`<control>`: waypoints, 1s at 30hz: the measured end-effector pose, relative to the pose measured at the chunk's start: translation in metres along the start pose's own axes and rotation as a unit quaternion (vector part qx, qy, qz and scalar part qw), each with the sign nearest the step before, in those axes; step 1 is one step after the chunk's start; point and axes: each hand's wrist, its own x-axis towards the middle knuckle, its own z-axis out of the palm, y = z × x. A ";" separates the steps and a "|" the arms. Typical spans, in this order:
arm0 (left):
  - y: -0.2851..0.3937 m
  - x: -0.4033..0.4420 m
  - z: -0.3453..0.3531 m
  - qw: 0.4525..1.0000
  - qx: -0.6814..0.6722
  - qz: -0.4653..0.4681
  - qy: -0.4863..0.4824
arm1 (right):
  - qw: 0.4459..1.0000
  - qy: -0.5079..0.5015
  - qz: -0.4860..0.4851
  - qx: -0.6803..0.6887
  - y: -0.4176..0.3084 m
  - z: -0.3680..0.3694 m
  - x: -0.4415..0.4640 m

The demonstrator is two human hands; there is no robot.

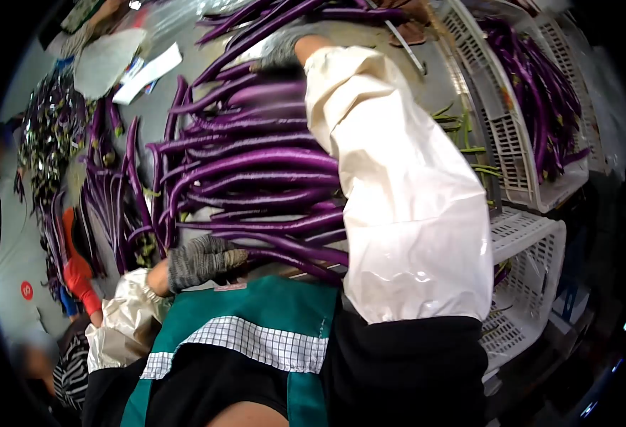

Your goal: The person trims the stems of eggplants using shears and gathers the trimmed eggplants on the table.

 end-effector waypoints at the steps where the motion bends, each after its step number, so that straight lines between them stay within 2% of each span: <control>1: -0.029 0.007 0.007 1.000 -0.011 -0.008 0.002 | 1.000 0.011 0.008 0.003 0.004 0.008 0.017; 3: -0.072 0.021 0.022 0.972 -0.229 -0.050 -0.026 | 1.000 0.006 0.001 0.002 0.003 0.012 0.026; 4: -0.080 0.022 0.030 0.883 -0.455 -0.096 -0.064 | 1.000 -0.004 -0.004 0.004 0.002 0.014 0.026; 6: -0.081 0.037 0.034 0.850 -0.501 -0.081 -0.138 | 0.999 -0.034 -0.012 0.013 -0.001 0.018 0.024; 8: -0.063 0.034 0.059 0.821 -0.562 -0.061 -0.074 | 0.997 -0.071 -0.020 0.035 -0.002 0.019 0.020; 12: -0.061 0.031 0.084 0.785 -0.617 0.052 -0.002 | 0.976 -0.183 -0.027 0.117 0.001 0.016 0.016; 19: -0.070 0.054 0.097 0.712 -0.692 0.109 0.038 | 0.908 -0.315 -0.002 0.275 0.010 0.027 -0.004; 20: -0.068 0.058 0.096 0.704 -0.698 0.124 0.030 | 0.900 -0.322 0.005 0.295 0.011 0.029 -0.007; 21: -0.064 0.069 0.091 0.694 -0.692 0.199 -0.009 | 0.892 -0.329 0.012 0.310 0.013 0.033 -0.010; 24: -0.066 0.082 0.090 0.694 -0.677 0.244 -0.028 | 0.880 -0.330 0.034 0.341 0.016 0.043 -0.018; 25: -0.067 0.087 0.093 0.661 -0.706 0.254 -0.019 | 0.874 -0.331 0.030 0.354 0.013 0.042 -0.020; 26: -0.064 0.089 0.095 0.656 -0.708 0.259 -0.012 | 0.885 -0.322 0.020 0.337 0.026 0.052 -0.009; 28: -0.062 0.086 0.094 0.645 -0.727 0.234 -0.012 | 0.840 -0.310 0.070 0.440 0.011 0.042 -0.026; 29: -0.076 0.099 0.098 0.632 -0.748 0.203 -0.003 | 0.823 -0.307 0.061 0.474 0.004 0.042 -0.032; 30: -0.074 0.098 0.098 0.651 -0.721 0.238 0.022 | 0.820 -0.279 0.092 0.491 0.011 0.049 -0.035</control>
